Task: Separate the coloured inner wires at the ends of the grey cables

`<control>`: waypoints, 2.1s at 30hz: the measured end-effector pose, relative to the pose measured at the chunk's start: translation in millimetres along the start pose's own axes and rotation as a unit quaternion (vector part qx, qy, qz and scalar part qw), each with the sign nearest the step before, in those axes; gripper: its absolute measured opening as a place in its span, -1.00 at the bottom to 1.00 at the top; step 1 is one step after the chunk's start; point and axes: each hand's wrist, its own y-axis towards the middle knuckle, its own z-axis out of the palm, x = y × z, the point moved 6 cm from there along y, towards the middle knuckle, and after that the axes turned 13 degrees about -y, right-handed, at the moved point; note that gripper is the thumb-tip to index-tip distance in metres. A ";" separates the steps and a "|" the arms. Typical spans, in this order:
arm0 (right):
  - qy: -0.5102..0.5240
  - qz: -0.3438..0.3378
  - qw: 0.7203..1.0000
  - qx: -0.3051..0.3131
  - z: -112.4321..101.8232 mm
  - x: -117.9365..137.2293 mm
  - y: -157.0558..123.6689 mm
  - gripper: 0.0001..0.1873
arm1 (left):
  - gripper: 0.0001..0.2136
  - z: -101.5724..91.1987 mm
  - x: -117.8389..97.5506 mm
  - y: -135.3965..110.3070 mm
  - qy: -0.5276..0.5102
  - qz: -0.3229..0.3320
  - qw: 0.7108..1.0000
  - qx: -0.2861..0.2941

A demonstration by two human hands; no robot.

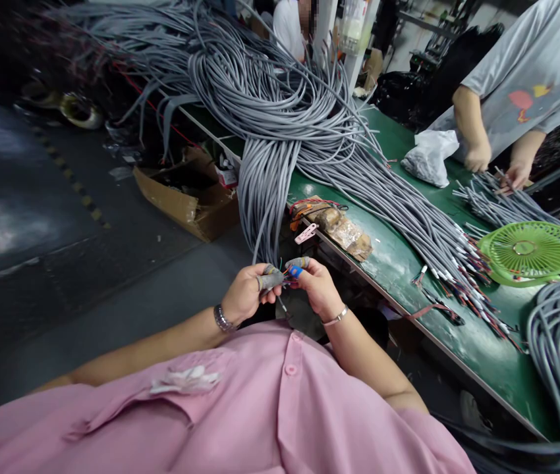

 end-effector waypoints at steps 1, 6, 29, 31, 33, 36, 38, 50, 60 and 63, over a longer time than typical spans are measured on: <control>-0.006 0.001 1.000 -0.005 0.7 0.3 -0.5 -0.72 | -0.87 0.7 0.1 -0.5 0.003 -0.004 1.000 0.004; 0.011 -0.013 1.000 -0.011 7.0 2.7 -3.0 -0.71 | -0.90 5.5 1.6 -2.7 0.040 -0.025 0.998 0.039; 0.044 -0.003 0.995 -0.092 -16.2 3.1 17.1 -0.74 | -0.88 -1.7 -11.4 14.8 -0.043 0.035 0.997 -0.058; 0.072 0.011 0.992 -0.100 -23.3 0.5 22.1 -0.73 | -0.87 -2.3 -14.9 17.4 -0.045 0.024 0.997 -0.052; 0.097 0.036 0.990 -0.099 -29.6 -3.3 29.1 -0.68 | -0.86 -2.6 -18.2 20.6 -0.045 0.003 0.998 -0.037; 0.117 0.075 0.988 -0.069 -32.8 -3.8 42.0 -0.55 | -0.85 -3.5 -23.5 27.2 -0.045 -0.034 0.998 -0.010; 0.126 0.086 0.988 -0.020 -28.2 1.4 50.8 -0.50 | -0.85 -3.6 -27.3 33.0 -0.052 -0.060 0.997 0.011; 0.043 -0.061 0.990 -0.122 -25.0 8.1 66.5 -0.41 | -0.87 5.3 -33.8 64.4 -0.094 -0.189 0.970 0.120; 0.223 0.031 0.970 -0.089 -13.4 6.8 73.6 -0.54 | -0.90 10.4 -17.3 70.0 -0.110 -0.215 0.962 0.129; 0.206 0.026 0.974 -0.094 -13.7 7.0 73.9 -0.53 | -0.91 11.1 -11.9 69.7 -0.102 -0.227 0.959 0.134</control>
